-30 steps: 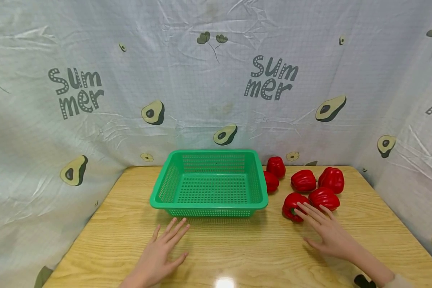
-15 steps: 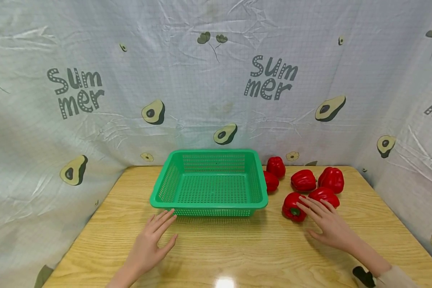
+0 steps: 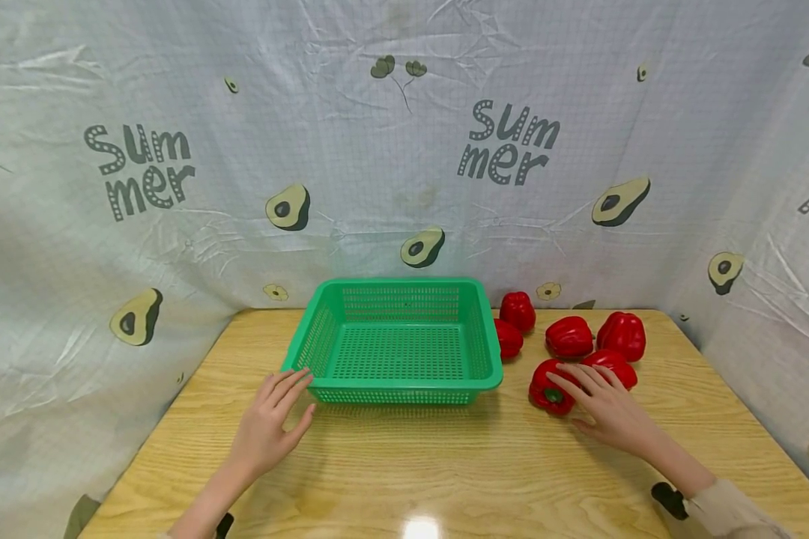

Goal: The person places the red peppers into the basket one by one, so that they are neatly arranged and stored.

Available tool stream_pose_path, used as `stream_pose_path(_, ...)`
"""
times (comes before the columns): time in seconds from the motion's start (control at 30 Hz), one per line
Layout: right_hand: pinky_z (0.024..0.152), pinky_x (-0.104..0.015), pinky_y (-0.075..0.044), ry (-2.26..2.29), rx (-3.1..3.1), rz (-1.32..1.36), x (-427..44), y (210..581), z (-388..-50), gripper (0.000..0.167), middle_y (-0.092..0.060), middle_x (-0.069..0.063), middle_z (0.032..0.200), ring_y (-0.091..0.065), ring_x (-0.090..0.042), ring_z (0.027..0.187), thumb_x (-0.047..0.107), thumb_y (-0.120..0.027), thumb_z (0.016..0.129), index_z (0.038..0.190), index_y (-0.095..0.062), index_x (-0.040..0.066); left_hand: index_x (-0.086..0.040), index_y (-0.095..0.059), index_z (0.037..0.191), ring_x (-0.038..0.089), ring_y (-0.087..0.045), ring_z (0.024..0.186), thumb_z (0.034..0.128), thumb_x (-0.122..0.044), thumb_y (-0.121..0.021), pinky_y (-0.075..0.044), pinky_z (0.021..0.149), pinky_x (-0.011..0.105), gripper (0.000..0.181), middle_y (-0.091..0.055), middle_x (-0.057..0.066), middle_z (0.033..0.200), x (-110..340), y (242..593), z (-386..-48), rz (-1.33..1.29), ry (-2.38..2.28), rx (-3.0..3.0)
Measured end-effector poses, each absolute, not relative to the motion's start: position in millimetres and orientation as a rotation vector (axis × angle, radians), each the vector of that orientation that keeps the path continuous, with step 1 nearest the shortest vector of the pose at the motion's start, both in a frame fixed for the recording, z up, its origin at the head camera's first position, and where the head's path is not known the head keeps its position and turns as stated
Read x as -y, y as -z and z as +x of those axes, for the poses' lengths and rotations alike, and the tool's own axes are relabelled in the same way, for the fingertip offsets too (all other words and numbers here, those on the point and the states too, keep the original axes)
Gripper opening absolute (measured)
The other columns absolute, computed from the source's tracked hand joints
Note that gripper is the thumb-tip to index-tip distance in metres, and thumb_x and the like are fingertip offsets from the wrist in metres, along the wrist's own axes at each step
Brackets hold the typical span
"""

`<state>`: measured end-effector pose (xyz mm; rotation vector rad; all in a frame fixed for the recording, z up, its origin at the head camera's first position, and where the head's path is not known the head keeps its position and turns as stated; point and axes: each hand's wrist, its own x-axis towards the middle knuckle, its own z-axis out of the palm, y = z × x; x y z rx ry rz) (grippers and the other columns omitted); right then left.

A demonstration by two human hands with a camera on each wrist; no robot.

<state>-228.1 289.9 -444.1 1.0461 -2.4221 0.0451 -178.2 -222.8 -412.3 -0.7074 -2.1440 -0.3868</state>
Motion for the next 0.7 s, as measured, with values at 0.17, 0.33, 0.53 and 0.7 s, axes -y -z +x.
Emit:
stream_pose_path(0.17, 0.090, -0.049, -0.029, -0.010, 2.448, 1.048, -287, 444, -233, 0.087, -0.046, -0.011, 0.127, -0.040, -0.027, 0.113, 0.033, -0.084, 0.055, 0.131, -0.045, 0.015, 0.003, -0.059, 0.112, 0.035, -0.053, 0.100, 0.0949, -0.039, -0.033, -0.037, 0.086, 0.053, 0.052, -0.059, 0.017, 0.110, 227, 411, -193, -0.703, 0.367, 2.132)
stream_pose_path(0.33, 0.090, -0.051, -0.030, 0.027, 2.482, 1.045, -282, 444, -237, 0.093, -0.044, -0.011, 0.129, -0.039, -0.029, 0.115, 0.027, -0.087, 0.048, 0.131, -0.046, 0.015, 0.003, -0.056, 0.115, 0.039, -0.050, 0.104, 0.0947, -0.045, -0.028, -0.035, 0.088, 0.057, 0.059, -0.055, 0.021, 0.114, 233, 413, -207, -0.671, 0.357, 2.181)
stream_pose_path(0.53, 0.091, -0.052, -0.030, 0.043, 2.474, 1.055, -279, 446, -243, 0.090, -0.045, -0.011, 0.129, -0.039, -0.029, 0.115, 0.032, -0.086, 0.049, 0.129, -0.047, 0.017, 0.000, -0.049, 0.124, 0.039, -0.044, 0.112, 0.0940, -0.048, -0.030, -0.027, 0.094, 0.060, 0.060, -0.049, 0.024, 0.122, 240, 414, -214, -0.615, 0.364, 2.305)
stream_pose_path(0.7, 0.091, -0.051, -0.028, 0.059, 2.455, 1.090, -279, 449, -247, 0.090, -0.045, -0.012, 0.132, -0.038, -0.029, 0.116, 0.030, -0.086, 0.048, 0.129, -0.048, 0.017, -0.003, -0.045, 0.129, 0.038, -0.038, 0.119, 0.0924, -0.044, -0.039, -0.023, 0.097, 0.059, 0.056, -0.044, 0.022, 0.130, 243, 415, -216, -0.573, 0.332, 2.416)
